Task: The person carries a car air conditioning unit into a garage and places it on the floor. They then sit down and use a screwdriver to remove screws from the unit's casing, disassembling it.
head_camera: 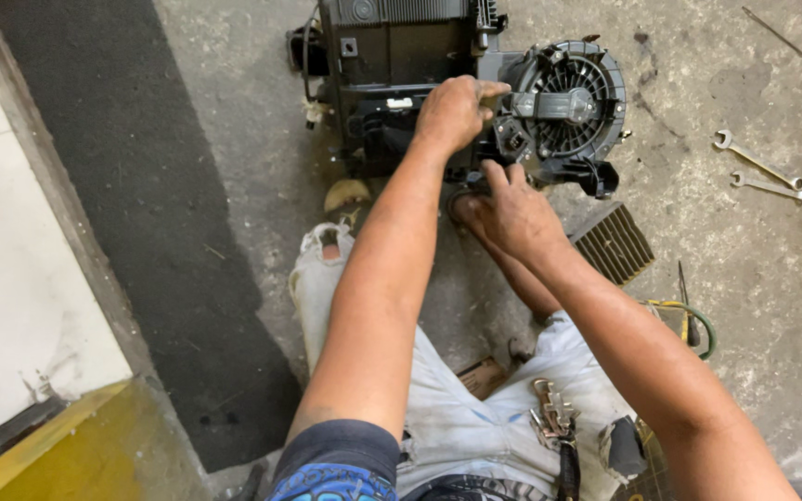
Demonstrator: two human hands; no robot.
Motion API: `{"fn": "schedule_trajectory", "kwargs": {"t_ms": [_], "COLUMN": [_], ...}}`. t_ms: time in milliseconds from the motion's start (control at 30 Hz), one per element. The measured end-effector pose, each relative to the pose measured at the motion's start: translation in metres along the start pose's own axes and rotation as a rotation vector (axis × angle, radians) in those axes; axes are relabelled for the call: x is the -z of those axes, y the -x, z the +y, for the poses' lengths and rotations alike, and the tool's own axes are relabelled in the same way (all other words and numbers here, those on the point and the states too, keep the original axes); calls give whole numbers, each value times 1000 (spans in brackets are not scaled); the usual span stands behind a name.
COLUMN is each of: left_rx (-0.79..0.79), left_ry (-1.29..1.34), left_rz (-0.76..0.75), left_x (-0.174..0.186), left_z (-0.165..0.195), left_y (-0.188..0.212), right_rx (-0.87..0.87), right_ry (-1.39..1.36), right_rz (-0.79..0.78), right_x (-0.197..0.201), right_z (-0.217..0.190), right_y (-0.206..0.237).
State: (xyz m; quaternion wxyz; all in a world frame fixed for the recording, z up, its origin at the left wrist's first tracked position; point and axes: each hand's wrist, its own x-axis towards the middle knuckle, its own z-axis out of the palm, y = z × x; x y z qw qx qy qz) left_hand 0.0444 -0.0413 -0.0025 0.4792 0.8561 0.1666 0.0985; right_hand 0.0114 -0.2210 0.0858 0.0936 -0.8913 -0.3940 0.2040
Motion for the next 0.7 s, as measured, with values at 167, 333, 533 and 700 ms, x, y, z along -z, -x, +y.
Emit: {"fn": "schedule_trajectory", "kwargs": {"t_ms": [167, 333, 533, 700], "left_rx": [28, 43, 35, 27], "left_ry": [13, 17, 14, 13], "left_rz": [-18, -32, -22, -25], "left_x": [1, -1, -4, -1], "left_z": [2, 0, -2, 1], "left_y": [-3, -4, -4, -1], "right_rx": [211, 272, 272, 180], "right_ry": [-3, 60, 11, -63], "right_rz": [161, 162, 202, 252], "right_x": [-2, -8, -2, 12], "right_z": [3, 15, 22, 33], "right_y": [1, 8, 23, 62]}}
